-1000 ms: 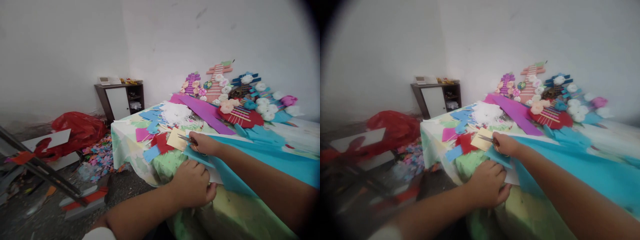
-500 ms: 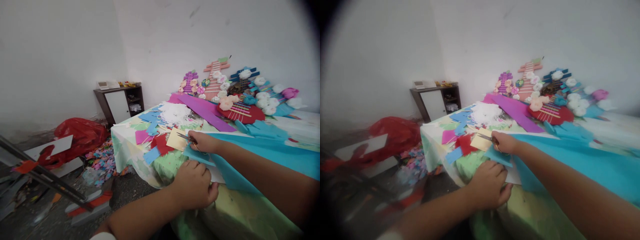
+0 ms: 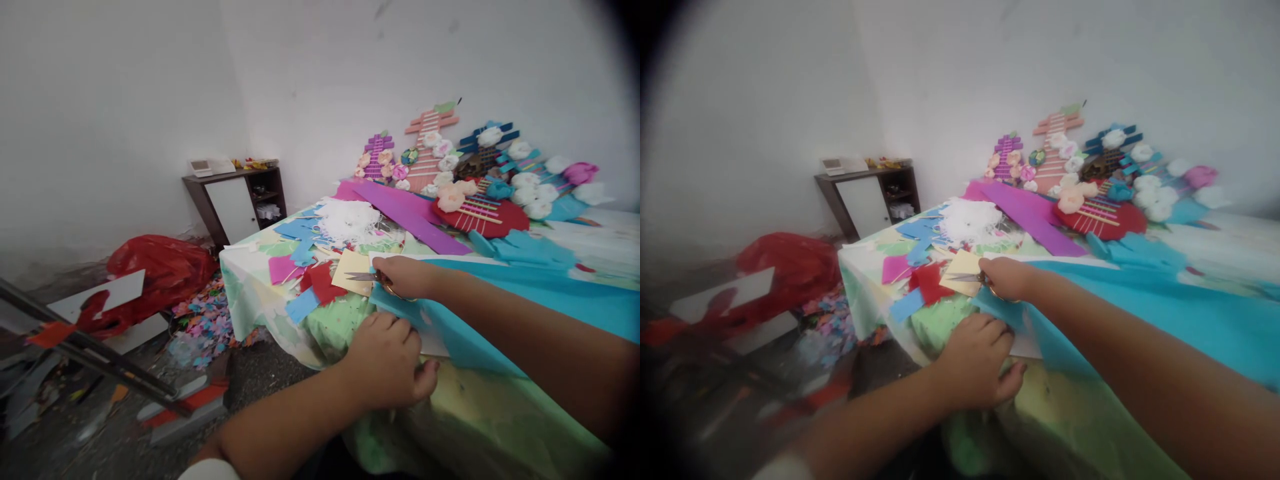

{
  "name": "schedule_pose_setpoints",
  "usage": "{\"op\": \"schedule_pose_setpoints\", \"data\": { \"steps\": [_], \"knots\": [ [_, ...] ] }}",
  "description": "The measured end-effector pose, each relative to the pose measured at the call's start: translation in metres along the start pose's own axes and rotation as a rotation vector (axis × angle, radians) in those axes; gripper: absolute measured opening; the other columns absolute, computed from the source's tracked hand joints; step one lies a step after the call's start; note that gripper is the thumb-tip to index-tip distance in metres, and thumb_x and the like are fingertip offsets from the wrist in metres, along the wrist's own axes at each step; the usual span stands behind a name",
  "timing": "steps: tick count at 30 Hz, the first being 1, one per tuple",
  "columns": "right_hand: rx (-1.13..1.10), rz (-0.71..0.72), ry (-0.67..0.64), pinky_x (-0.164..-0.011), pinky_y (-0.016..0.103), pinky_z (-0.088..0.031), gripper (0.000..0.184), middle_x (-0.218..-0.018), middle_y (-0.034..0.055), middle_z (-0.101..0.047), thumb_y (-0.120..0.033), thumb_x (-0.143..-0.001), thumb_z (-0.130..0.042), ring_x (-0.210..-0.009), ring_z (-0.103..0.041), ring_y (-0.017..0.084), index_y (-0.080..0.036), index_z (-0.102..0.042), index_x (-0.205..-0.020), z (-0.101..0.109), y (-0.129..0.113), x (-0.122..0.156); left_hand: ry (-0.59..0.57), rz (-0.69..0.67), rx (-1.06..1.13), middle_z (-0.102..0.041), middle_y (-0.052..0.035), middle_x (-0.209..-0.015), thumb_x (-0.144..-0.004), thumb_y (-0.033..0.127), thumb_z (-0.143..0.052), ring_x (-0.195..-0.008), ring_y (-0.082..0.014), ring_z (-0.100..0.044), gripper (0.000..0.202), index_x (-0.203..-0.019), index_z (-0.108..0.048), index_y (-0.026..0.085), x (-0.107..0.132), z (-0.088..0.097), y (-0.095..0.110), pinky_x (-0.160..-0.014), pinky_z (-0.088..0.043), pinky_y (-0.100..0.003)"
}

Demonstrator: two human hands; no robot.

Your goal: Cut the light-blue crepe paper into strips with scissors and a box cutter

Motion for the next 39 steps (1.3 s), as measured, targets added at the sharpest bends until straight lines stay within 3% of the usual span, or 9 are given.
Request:
{"op": "schedule_pose_setpoints", "data": {
  "steps": [11, 20, 31, 39],
  "knots": [
    [-0.038, -0.002, 0.016, -0.052, 0.021, -0.032, 0.015, -0.074, 0.0055, -0.058, -0.014, -0.066, -0.046, -0.063, -0.05, 0.014, -0.019, -0.038, -0.078, -0.003, 0.008, 0.002, 0.004, -0.02, 0.009, -0.052, -0.0062, -0.069, -0.074, 0.04, -0.042, -0.071, -0.0204, -0.049, 0.03, -0.072, -0.057, 0.014, 0.0, 0.001, 0.0, -0.065, -0.038, -0.035],
    [0.01, 0.043, -0.025, -0.052, 0.024, -0.028, 0.017, -0.074, 0.0085, -0.059, -0.012, -0.063, -0.048, -0.067, -0.053, 0.019, -0.017, -0.045, -0.079, 0.0, 0.006, 0.005, 0.005, -0.014, 0.012, -0.052, -0.006, -0.067, -0.073, 0.041, -0.044, -0.07, -0.0205, -0.05, 0.03, -0.071, -0.057, 0.014, -0.001, 0.001, -0.002, -0.064, -0.04, -0.036],
    [-0.045, -0.002, 0.051, -0.053, 0.022, -0.031, 0.016, -0.074, 0.0055, -0.057, -0.015, -0.065, -0.047, -0.063, -0.051, 0.015, -0.018, -0.039, -0.078, -0.006, 0.018, 0.007, -0.005, -0.007, 0.008, -0.054, -0.0058, -0.07, -0.073, 0.04, -0.043, -0.073, -0.0208, -0.05, 0.03, -0.073, -0.058, 0.014, -0.001, -0.001, -0.002, -0.066, -0.04, -0.036],
    [-0.055, -0.006, -0.017, -0.052, 0.023, -0.031, 0.019, -0.074, 0.0048, -0.057, -0.018, -0.063, -0.053, -0.063, -0.051, 0.015, -0.019, -0.04, -0.077, -0.001, 0.02, 0.011, -0.014, -0.003, 0.004, -0.053, -0.006, -0.069, -0.073, 0.04, -0.043, -0.072, -0.0205, -0.05, 0.03, -0.073, -0.058, 0.014, -0.001, -0.001, -0.002, -0.066, -0.04, -0.036]
  ]
}}
Point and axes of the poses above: each hand's wrist, its own x-axis away from the middle knuckle, its own z-axis out of the back of the hand, y = z × x, the point moved 4 cm from there along -x, towards the middle knuckle
